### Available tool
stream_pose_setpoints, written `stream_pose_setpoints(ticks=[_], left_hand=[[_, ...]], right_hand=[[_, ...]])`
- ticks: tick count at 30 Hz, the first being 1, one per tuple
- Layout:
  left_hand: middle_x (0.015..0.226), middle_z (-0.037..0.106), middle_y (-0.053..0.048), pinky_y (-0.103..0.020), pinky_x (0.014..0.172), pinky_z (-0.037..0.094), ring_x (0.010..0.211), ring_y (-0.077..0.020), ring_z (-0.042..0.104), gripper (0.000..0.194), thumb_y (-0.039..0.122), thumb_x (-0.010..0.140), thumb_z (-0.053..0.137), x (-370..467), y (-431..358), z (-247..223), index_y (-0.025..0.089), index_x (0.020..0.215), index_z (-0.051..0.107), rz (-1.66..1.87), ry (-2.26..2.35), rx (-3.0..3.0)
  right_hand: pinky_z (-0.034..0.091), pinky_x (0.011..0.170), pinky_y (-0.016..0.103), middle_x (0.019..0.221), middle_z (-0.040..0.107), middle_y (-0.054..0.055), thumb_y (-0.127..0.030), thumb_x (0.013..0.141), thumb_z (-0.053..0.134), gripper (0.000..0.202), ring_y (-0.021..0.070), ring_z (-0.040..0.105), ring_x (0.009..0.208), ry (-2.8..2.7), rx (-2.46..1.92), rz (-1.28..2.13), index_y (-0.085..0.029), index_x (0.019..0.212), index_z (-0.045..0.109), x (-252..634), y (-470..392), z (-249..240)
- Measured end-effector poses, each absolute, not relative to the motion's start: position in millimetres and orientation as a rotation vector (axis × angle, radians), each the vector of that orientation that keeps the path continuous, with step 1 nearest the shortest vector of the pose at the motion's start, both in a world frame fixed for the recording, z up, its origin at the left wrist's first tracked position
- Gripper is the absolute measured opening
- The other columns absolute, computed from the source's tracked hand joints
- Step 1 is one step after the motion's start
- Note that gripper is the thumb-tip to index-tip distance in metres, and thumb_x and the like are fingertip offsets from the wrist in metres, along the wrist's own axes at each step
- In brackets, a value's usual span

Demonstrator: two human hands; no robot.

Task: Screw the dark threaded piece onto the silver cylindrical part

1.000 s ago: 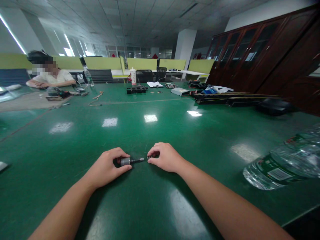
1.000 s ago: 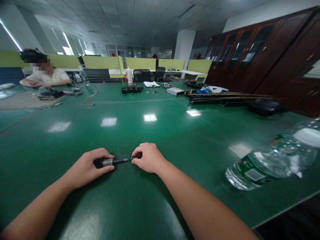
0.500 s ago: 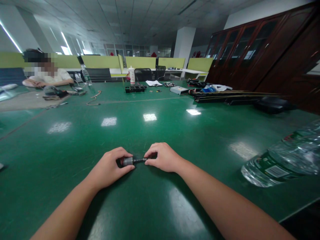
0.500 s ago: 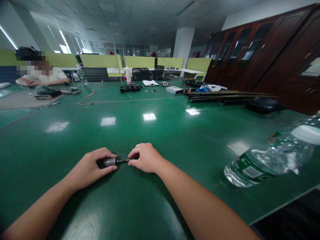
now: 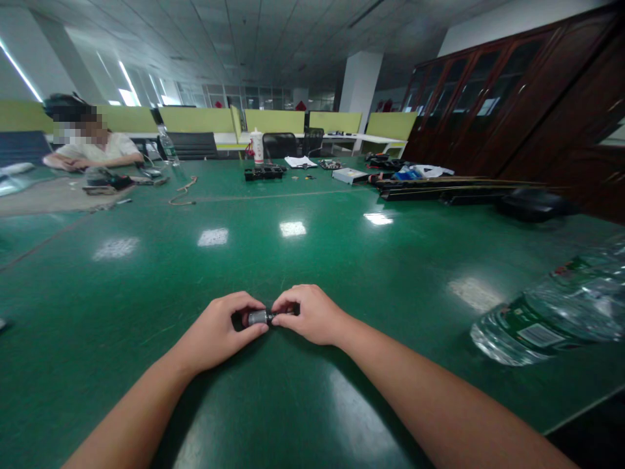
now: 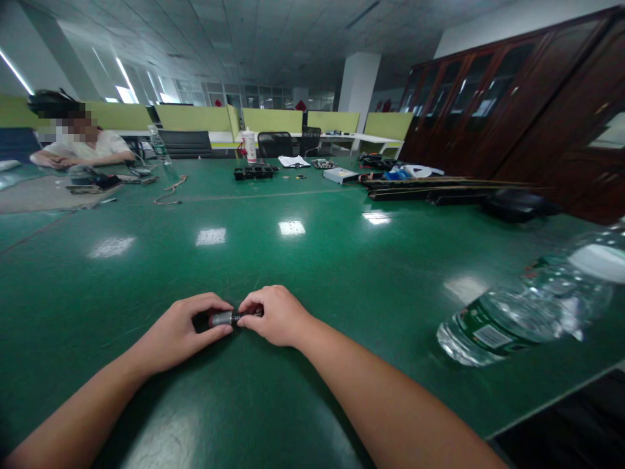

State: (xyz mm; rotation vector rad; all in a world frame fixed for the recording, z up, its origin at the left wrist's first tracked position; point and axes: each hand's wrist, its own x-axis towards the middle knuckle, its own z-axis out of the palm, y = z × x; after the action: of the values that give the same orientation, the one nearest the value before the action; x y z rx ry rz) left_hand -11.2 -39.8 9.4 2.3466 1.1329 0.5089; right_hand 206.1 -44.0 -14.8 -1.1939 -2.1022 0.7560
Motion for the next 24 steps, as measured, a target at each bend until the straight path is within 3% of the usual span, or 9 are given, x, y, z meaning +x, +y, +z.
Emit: stream_pose_setpoints(ticks=[11, 17, 24], left_hand=[[0.088, 0.067, -0.003, -0.029, 0.072, 0.048, 0.079, -0.0189, 0.062, 0.023, 0.034, 0.078, 0.070, -9.3, -41.8, 7.9, 0.021, 0.098, 0.070, 0.474, 1.133, 2.361], [0.086, 0.066, -0.003, -0.028, 0.071, 0.047, 0.078, -0.0181, 0.061, 0.023, 0.039, 0.086, 0.062, -9.4, -41.8, 10.2, 0.021, 0.099, 0.070, 0.467, 1.104, 2.353], [0.086, 0.066, -0.002, -0.028, 0.071, 0.046, 0.078, -0.0179, 0.061, 0.022, 0.035, 0.082, 0.067, -9.9, -40.1, 7.8, 0.020, 0.097, 0.070, 0.472, 1.119, 2.353]], right_hand=[[0.042, 0.079, 0.028, 0.086, 0.072, 0.002, -0.022, 0.078, 0.074, 0.015, 0.0156, 0.061, 0.083, -2.260, -1.107, 0.620, -0.020, 0.093, 0.075, 206.4, -42.6, -16.6], [0.042, 0.077, 0.028, 0.084, 0.071, 0.002, -0.022, 0.079, 0.073, 0.015, 0.0146, 0.061, 0.080, -2.262, -1.091, 0.590, -0.021, 0.093, 0.075, 206.5, -41.7, -19.1], [0.042, 0.081, 0.029, 0.086, 0.072, 0.002, -0.023, 0.079, 0.073, 0.014, 0.0158, 0.062, 0.084, -2.270, -1.080, 0.602, -0.020, 0.093, 0.075, 206.4, -42.5, -17.6]])
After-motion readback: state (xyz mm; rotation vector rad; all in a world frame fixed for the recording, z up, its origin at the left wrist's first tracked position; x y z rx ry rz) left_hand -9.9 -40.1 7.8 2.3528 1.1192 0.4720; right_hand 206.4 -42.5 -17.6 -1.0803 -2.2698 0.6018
